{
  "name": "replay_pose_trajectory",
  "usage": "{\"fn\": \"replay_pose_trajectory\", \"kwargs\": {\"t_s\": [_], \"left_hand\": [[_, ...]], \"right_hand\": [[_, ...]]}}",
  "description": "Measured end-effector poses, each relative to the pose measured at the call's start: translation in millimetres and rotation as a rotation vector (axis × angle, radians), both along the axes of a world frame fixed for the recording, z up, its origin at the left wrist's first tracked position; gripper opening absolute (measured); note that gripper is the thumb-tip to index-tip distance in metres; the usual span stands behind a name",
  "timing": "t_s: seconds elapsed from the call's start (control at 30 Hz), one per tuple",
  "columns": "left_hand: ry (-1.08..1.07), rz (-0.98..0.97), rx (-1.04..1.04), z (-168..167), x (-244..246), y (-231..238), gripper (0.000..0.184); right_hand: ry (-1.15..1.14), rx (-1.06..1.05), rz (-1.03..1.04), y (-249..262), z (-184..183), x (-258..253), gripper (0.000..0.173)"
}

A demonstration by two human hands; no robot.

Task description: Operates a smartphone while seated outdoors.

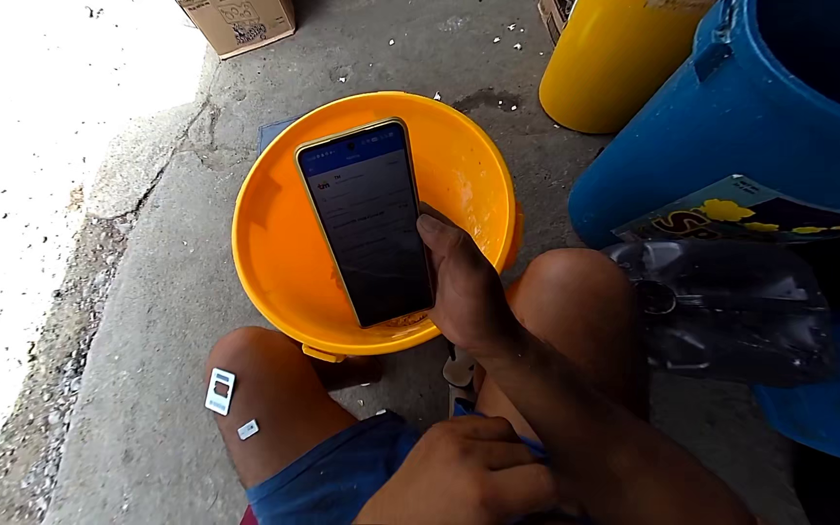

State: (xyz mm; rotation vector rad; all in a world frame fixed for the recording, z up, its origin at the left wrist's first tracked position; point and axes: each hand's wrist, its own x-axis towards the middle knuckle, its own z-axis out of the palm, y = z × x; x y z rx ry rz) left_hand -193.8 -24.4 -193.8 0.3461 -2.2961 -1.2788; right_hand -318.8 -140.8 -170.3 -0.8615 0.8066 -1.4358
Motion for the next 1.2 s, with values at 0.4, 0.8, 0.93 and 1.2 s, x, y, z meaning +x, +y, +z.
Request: {"fn": "replay_pose_trajectory", "kwargs": {"t_s": [0.4, 0.8, 0.93, 1.2], "left_hand": [[0.162, 0.701, -0.234, 74.1, 77.8, -87.0, 0.029], [0.119, 0.994, -0.069, 87.1, 30.1, -141.9, 0.066], [0.088, 1.026, -0.094, 86.9, 28.3, -143.5, 0.06], [0.155, 0.911, -0.054, 91.2, 38.0, -143.8, 0.053]], "right_hand": [[0.007, -0.009, 0.012, 3.3, 1.6, -4.2, 0.051], [0.119, -0.141, -0.039, 2.3, 2.7, 6.6, 0.042], [0.154, -0.172, -0.039, 3.3, 3.1, 5.3, 0.04], [0.116, -0.16, -0.006, 4.7, 3.8, 2.4, 0.045]]}}
